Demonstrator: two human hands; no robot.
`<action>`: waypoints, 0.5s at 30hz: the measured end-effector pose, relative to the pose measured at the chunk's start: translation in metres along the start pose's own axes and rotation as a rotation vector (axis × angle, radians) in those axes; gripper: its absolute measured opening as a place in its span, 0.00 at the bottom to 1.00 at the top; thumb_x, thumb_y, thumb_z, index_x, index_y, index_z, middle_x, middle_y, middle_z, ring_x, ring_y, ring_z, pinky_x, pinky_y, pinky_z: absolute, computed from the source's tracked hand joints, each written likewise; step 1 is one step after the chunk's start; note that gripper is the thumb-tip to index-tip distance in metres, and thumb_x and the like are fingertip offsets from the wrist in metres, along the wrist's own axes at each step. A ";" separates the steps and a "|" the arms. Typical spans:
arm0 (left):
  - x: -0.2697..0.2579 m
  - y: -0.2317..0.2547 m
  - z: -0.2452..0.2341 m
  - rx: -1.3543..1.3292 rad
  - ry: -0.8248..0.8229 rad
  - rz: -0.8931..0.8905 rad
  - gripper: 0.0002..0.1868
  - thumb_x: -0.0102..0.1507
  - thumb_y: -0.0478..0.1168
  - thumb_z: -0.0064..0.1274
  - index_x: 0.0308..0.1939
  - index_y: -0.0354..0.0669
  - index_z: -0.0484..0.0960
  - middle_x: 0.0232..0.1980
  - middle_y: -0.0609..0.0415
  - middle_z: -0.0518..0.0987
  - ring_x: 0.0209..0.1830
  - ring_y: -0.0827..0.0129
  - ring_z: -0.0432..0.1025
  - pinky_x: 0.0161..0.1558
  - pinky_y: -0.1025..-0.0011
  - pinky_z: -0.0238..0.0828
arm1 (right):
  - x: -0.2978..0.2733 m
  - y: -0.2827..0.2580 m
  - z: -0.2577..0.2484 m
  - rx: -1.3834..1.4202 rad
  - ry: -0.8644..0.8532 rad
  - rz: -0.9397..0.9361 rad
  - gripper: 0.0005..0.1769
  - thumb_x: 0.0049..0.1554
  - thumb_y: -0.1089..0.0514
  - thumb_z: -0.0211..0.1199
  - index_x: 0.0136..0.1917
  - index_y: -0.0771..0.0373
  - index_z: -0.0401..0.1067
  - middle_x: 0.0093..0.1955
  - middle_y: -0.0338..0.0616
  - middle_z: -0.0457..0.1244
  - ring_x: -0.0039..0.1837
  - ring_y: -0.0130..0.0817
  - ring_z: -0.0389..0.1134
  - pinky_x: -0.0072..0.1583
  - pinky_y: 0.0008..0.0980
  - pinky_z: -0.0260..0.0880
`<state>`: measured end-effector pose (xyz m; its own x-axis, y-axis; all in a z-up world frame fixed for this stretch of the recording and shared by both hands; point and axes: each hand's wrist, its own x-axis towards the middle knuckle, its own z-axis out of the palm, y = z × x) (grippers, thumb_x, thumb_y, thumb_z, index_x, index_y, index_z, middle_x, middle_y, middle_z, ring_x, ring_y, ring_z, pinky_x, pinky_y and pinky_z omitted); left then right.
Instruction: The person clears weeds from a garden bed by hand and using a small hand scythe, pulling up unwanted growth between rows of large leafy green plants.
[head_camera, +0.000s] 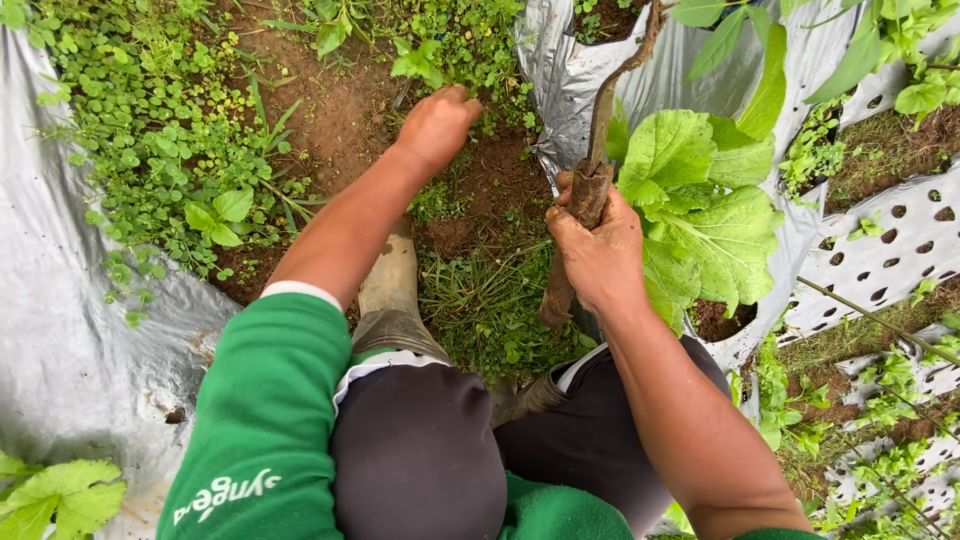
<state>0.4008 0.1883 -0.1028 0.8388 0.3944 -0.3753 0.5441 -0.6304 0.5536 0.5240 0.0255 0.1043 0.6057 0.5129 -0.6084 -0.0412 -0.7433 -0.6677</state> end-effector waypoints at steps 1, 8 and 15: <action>-0.005 -0.005 0.004 -0.063 0.066 -0.037 0.04 0.65 0.25 0.54 0.39 0.33 0.82 0.65 0.21 0.74 0.64 0.33 0.71 0.63 0.49 0.75 | 0.001 0.004 0.001 0.014 0.001 -0.023 0.07 0.52 0.63 0.63 0.46 0.54 0.73 0.56 0.32 0.70 0.45 0.20 0.63 0.45 0.26 0.64; -0.115 0.001 0.018 0.000 -0.086 0.111 0.10 0.62 0.29 0.60 0.46 0.43 0.88 0.45 0.43 0.85 0.47 0.59 0.81 0.50 0.64 0.82 | 0.003 0.019 0.006 0.153 0.003 -0.230 0.09 0.50 0.72 0.66 0.44 0.64 0.74 0.53 0.50 0.69 0.53 0.33 0.68 0.52 0.33 0.69; -0.074 0.014 0.035 -0.019 0.096 -0.183 0.22 0.75 0.59 0.41 0.54 0.49 0.81 0.56 0.47 0.73 0.61 0.58 0.68 0.63 0.53 0.66 | 0.001 0.018 0.005 0.088 -0.010 -0.235 0.10 0.51 0.73 0.66 0.46 0.64 0.73 0.51 0.52 0.68 0.50 0.34 0.67 0.50 0.31 0.68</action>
<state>0.3462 0.1270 -0.0935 0.7234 0.5634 -0.3991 0.6871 -0.5302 0.4968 0.5199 0.0146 0.0898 0.5988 0.6721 -0.4356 0.0306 -0.5626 -0.8261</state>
